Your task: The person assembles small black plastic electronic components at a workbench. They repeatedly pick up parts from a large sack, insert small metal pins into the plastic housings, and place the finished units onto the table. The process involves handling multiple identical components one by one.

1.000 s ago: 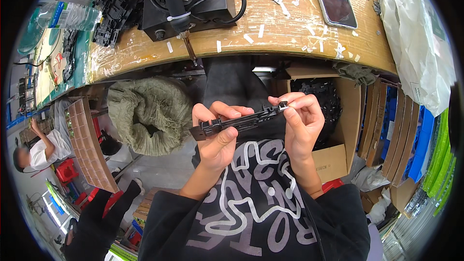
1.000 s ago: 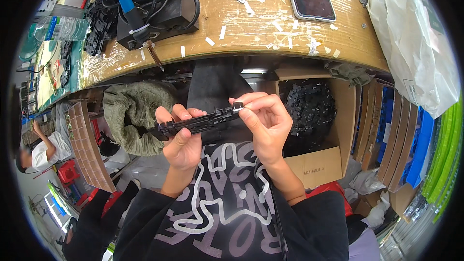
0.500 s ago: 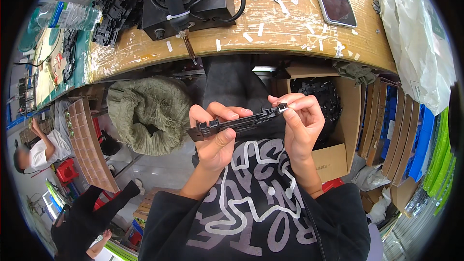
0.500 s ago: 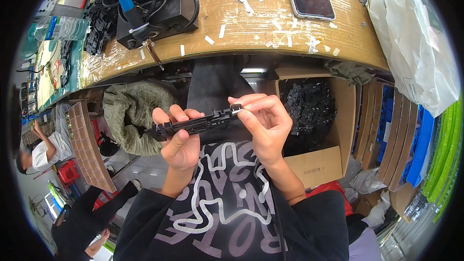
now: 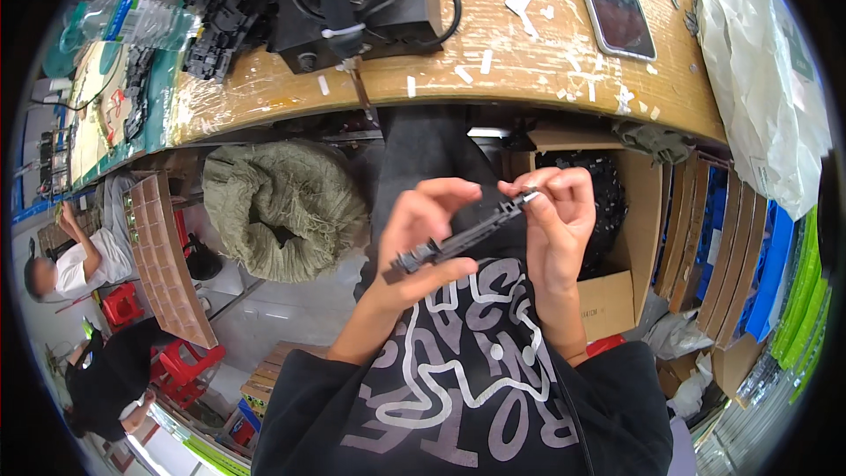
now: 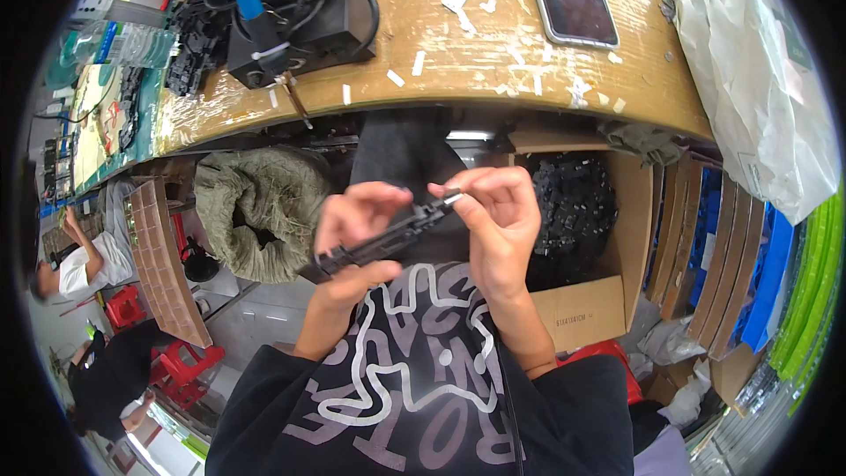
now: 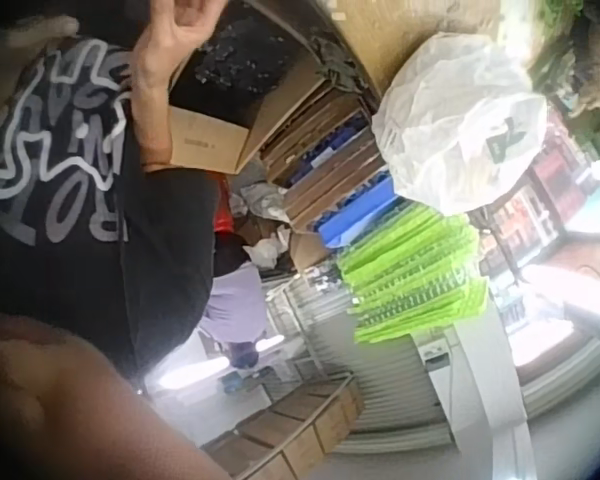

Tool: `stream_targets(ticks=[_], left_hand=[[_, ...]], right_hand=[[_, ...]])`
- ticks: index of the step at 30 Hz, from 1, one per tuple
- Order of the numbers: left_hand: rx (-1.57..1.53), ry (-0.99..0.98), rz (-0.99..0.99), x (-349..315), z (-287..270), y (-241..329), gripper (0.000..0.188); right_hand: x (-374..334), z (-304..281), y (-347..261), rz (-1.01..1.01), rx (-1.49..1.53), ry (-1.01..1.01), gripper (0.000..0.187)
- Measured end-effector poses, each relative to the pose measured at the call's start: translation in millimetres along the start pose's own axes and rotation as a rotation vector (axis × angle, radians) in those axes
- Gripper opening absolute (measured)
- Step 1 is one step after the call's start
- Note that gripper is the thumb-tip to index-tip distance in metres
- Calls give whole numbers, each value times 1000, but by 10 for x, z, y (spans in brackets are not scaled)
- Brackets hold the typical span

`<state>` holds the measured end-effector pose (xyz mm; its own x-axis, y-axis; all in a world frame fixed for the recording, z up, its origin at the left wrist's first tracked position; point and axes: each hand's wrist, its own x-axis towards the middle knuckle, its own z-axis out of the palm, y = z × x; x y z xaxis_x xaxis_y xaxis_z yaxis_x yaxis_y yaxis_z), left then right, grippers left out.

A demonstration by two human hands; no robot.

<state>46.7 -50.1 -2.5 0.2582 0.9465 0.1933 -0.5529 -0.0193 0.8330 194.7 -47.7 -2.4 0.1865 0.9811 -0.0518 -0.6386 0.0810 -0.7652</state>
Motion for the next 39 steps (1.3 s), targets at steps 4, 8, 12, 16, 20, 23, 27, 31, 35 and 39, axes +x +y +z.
stream_targets(ticks=[4,8,12,16,20,23,27,31,35,39], left_hand=[[-335,92,-676,-89,-89,-72,28],[-769,-54,-844,-180,-216,-179,43],[-639,102,-924,-41,-129,50,46],[-578,-100,-880,-50,-211,28,42],[-485,-9,-848,-33,-178,45,34],[-463,16,-848,-18,-183,95,32],[-200,114,-686,-7,-164,110,29],[276,224,-360,-76,-144,63,22],[405,222,-343,-91,-131,122,21],[334,229,-357,-157,-147,57,22]], right_hand=[[27,-5,2,-80,20,-123,24],[47,40,28,-9,22,-283,28],[73,-30,53,46,-4,-327,27],[68,-34,144,117,-33,-432,23],[85,-38,194,146,-21,-410,22],[68,-58,243,156,25,-410,22],[38,-9,221,234,-98,-283,27],[19,5,135,420,-166,-300,32],[-85,23,149,555,-347,-319,25],[-145,25,223,570,-267,-273,24]])
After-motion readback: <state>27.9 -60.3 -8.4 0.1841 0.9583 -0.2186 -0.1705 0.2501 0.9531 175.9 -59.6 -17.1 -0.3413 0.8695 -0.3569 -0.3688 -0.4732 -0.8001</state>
